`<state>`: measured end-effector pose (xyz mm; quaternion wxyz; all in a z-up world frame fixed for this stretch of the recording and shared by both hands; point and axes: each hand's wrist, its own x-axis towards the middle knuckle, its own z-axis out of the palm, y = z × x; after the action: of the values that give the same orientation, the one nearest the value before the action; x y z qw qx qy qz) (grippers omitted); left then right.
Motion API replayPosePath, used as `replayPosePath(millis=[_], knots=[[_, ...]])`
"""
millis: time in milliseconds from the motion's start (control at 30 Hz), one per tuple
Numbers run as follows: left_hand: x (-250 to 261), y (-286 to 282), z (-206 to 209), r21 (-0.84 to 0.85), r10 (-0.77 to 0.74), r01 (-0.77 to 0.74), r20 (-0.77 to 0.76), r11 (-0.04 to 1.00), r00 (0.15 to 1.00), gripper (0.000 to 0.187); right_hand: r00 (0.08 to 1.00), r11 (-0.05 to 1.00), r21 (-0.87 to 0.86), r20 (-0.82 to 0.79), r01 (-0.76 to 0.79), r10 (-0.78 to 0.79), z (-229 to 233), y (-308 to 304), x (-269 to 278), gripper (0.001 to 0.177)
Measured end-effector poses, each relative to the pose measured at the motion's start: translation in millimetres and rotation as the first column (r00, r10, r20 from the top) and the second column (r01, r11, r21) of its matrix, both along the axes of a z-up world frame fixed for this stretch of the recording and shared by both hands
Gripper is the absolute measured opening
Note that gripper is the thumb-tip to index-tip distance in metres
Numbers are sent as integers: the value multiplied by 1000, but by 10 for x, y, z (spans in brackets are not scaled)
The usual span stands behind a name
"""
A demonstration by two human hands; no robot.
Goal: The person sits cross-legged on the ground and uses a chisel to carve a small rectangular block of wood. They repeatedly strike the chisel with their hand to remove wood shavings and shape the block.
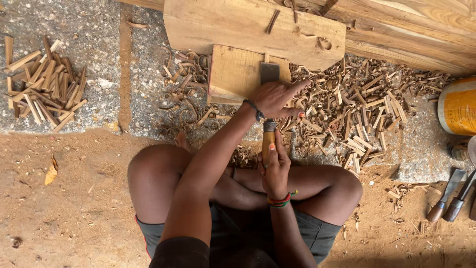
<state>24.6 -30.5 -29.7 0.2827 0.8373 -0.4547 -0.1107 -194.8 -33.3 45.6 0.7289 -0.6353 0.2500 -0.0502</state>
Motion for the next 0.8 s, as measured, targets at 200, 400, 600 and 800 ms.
replayPosePath(millis=[200, 400, 600, 800], knots=[[58, -8, -122, -338, 21, 48, 199, 940, 980, 100, 999, 999, -30, -38, -19, 17, 1, 2, 63, 53], [219, 44, 222, -23, -26, 26, 15, 999, 1000, 107, 999, 1000, 2, -42, -17, 17, -18, -6, 293, 56], [148, 38, 55, -389, 136, -13, 289, 921, 948, 86, 999, 982, 191, -33, 13, -7, -102, -109, 212, 59], [-285, 336, -120, -450, 233, -18, 428, 893, 873, 60, 990, 904, 429, 127, -5, -55, 102, -588, 17, 62]])
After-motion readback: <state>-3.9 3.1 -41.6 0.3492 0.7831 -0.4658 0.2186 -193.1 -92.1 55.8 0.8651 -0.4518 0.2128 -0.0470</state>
